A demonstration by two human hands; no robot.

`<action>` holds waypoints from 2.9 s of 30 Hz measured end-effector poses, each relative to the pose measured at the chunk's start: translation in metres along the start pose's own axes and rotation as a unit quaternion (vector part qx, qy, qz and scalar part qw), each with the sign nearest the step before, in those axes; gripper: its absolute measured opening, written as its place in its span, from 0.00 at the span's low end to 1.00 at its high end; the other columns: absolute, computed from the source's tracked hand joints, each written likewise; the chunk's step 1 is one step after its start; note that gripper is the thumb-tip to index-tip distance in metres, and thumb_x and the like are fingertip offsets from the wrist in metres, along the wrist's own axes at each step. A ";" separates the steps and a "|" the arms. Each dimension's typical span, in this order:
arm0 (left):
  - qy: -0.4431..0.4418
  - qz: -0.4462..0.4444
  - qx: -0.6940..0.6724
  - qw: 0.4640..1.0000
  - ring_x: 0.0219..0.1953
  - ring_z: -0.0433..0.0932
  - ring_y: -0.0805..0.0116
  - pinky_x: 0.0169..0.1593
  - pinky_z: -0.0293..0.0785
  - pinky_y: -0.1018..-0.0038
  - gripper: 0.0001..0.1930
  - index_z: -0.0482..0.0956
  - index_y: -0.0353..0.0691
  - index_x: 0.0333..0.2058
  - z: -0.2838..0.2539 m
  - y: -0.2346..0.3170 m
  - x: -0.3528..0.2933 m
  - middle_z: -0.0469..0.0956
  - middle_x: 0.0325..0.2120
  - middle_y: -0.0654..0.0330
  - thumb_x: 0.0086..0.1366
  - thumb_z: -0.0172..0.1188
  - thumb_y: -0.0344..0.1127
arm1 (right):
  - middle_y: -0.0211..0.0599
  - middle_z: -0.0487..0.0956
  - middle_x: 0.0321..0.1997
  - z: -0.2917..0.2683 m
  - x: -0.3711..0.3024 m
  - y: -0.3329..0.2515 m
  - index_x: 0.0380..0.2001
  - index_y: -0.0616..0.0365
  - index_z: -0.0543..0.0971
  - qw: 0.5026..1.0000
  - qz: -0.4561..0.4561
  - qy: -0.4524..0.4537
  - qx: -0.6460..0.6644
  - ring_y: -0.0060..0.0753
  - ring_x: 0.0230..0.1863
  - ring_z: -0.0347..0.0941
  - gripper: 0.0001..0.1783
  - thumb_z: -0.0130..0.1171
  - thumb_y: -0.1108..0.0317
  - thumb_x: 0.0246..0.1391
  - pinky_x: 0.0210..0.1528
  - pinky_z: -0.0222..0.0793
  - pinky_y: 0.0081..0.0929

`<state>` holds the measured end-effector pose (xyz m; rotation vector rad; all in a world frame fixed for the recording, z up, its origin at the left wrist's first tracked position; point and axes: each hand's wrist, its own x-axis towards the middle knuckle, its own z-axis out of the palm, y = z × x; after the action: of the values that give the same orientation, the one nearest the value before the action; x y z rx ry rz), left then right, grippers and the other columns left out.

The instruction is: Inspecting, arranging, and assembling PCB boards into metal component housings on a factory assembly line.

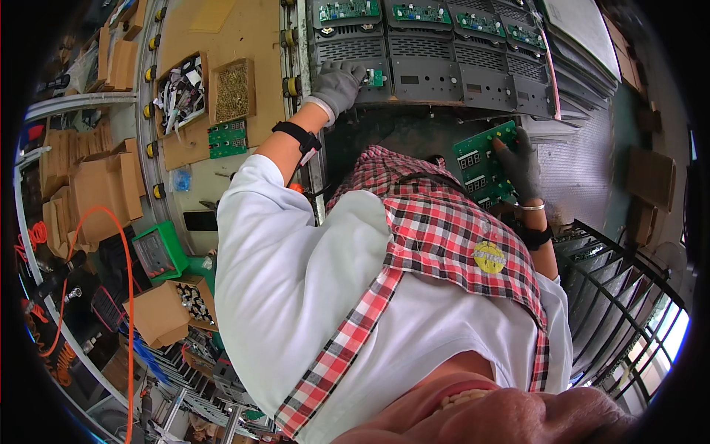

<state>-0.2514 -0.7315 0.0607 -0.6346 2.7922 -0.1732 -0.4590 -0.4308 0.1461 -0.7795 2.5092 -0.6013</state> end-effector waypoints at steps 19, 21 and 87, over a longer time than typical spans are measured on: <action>0.055 0.085 -0.431 0.896 0.53 0.59 0.55 0.56 0.54 0.68 0.33 0.59 0.35 0.52 -0.053 0.055 -0.013 0.62 0.50 0.51 0.56 0.48 0.55 | 0.45 0.76 0.36 -0.026 -0.032 -0.049 0.49 0.55 0.65 1.000 0.013 0.023 0.010 0.45 0.39 0.73 0.35 0.60 0.50 0.38 0.41 0.67 0.34; -0.074 0.125 -0.604 0.783 0.50 0.64 0.59 0.53 0.58 0.71 0.32 0.59 0.35 0.52 -0.076 0.081 -0.010 0.64 0.48 0.53 0.57 0.49 0.54 | 0.45 0.76 0.35 -0.030 -0.029 -0.061 0.48 0.55 0.65 0.999 -0.037 0.025 0.018 0.45 0.39 0.72 0.34 0.60 0.50 0.38 0.41 0.67 0.34; -0.215 0.381 -0.633 0.639 0.40 0.70 0.69 0.41 0.67 0.75 0.17 0.65 0.33 0.47 -0.103 0.198 0.006 0.69 0.41 0.57 0.63 0.45 0.38 | 0.46 0.70 0.46 -0.042 -0.068 0.023 0.58 0.51 0.52 0.993 0.001 0.003 0.121 0.46 0.46 0.68 0.48 0.62 0.53 0.33 0.46 0.64 0.34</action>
<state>-0.3669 -0.5507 0.1233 0.3631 2.0024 1.8989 -0.4398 -0.3605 0.1871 -0.6847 2.3825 -0.8885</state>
